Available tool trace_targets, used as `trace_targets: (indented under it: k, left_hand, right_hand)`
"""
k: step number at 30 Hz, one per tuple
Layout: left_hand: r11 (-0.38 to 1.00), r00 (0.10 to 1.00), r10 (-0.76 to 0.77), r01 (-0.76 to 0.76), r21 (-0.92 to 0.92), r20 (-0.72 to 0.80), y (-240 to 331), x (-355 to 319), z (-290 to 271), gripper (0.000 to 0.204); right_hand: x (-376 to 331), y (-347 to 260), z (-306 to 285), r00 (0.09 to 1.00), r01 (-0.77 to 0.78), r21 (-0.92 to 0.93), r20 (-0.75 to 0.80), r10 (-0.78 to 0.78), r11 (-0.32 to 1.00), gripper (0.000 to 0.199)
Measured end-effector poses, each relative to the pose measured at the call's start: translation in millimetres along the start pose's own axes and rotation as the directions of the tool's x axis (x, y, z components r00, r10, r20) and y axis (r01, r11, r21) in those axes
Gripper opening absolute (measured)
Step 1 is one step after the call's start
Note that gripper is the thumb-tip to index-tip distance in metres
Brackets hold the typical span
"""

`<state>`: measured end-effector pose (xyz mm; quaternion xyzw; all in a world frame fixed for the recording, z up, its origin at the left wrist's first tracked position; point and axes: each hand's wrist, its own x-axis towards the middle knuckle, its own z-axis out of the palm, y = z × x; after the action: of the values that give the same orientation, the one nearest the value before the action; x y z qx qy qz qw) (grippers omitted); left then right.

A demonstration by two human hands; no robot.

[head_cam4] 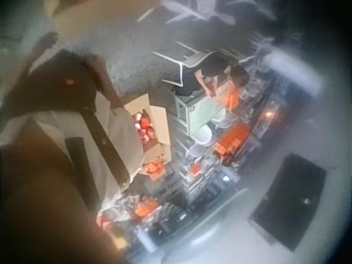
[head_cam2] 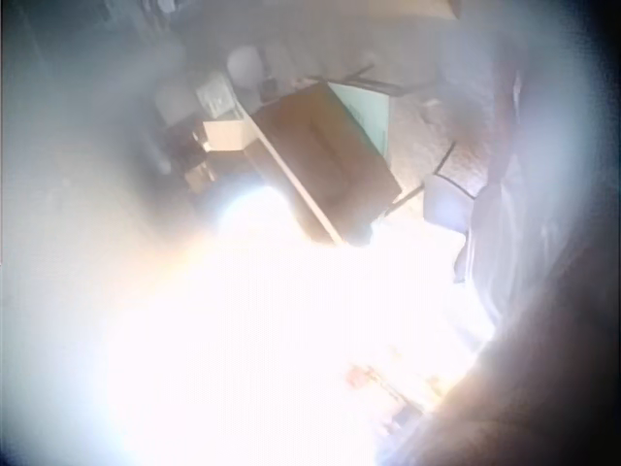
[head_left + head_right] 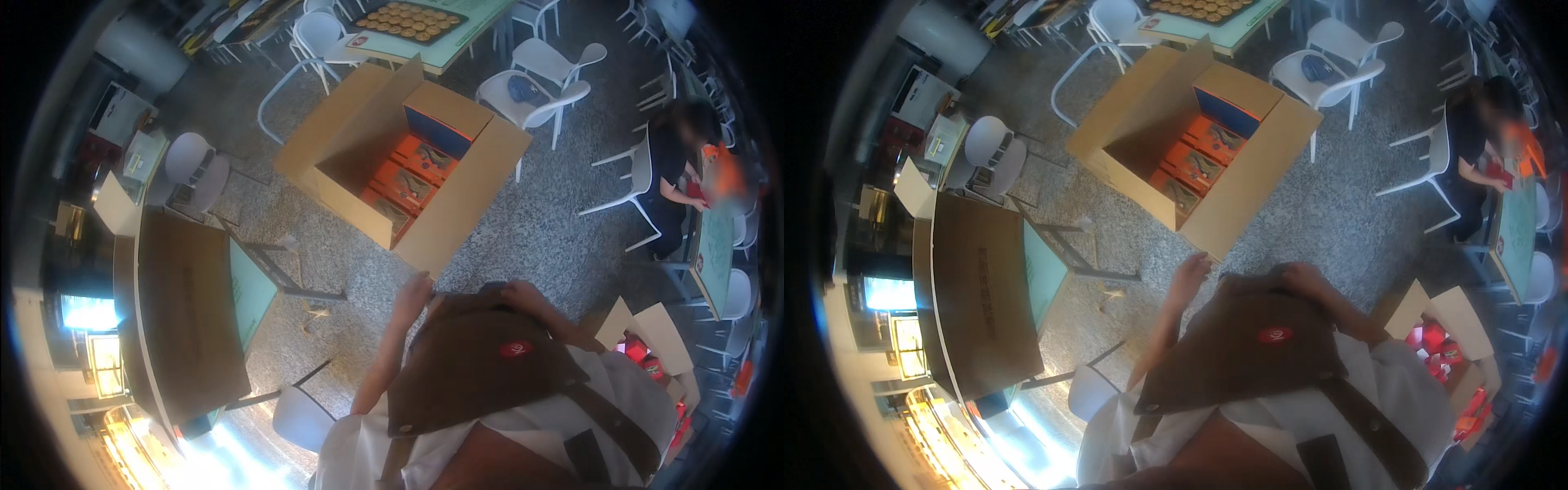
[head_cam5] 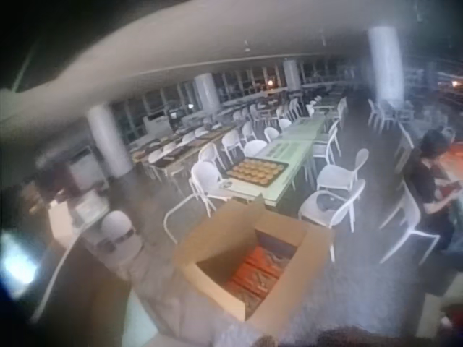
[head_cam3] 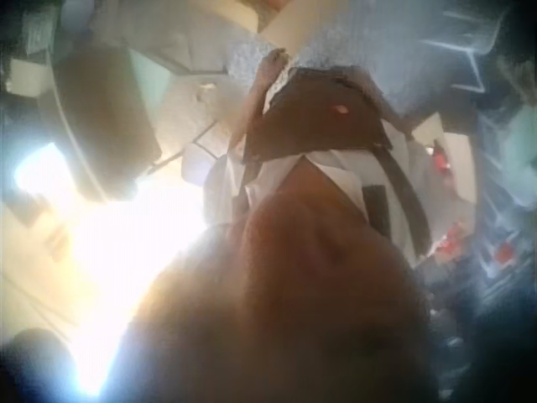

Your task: The person assembles small orange and red paper boxes by folding flaps and tucking them into slots. They retrieve flat-packed boxes from a cardboard container, fold them into shape, and place the finished boxes into a larger orange gift bag on the table.

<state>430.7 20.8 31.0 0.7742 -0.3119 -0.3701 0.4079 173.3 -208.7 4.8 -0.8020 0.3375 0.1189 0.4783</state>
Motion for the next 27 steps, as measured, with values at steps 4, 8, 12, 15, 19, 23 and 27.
trace_targets:
  k: [4, 8, 12, 15, 19, 23, 27]
  left_hand:
    - [0.994, 0.995, 0.005, -0.016, -0.105, -0.103, -6, 27, -31, 0.04]
    - [0.977, 0.992, -0.066, 0.041, -0.211, -0.109, -51, 46, -39, 0.04]
    - [0.858, 0.94, -0.332, 0.263, -0.441, -0.085, -25, 36, -36, 0.039]
    - [0.833, 0.91, -0.403, 0.32, -0.451, -0.097, -2, 47, -37, 0.042]
    - [0.799, 0.858, -0.489, 0.366, -0.476, -0.16, 24, 67, -35, 0.044]
    - [0.745, 0.811, -0.549, 0.365, -0.559, -0.203, 61, 103, -24, 0.044]
    - [0.703, 0.794, -0.598, 0.456, -0.545, -0.107, 93, 150, -12, 0.044]
  right_hand:
    - [21, -39, -17, 0.992, -0.126, 0.173, 0.005, 0.127, 0.977, 0.035]
    - [79, -38, -32, 0.993, -0.007, -0.02, -0.115, 0.005, 1.0, 0.031]
    - [151, -80, -78, 0.998, 0.05, -0.043, -0.024, -0.051, 0.998, 0.028]
    - [241, -58, -88, 0.935, 0.267, -0.157, -0.198, -0.295, 0.951, 0.027]
    - [336, -76, -100, 0.896, 0.264, -0.346, -0.256, -0.362, 0.9, 0.043]
    - [421, -89, -104, 0.961, 0.124, -0.415, -0.177, -0.214, 0.901, 0.066]
    - [441, -84, -116, 0.942, 0.096, -0.476, -0.242, -0.235, 0.874, 0.071]
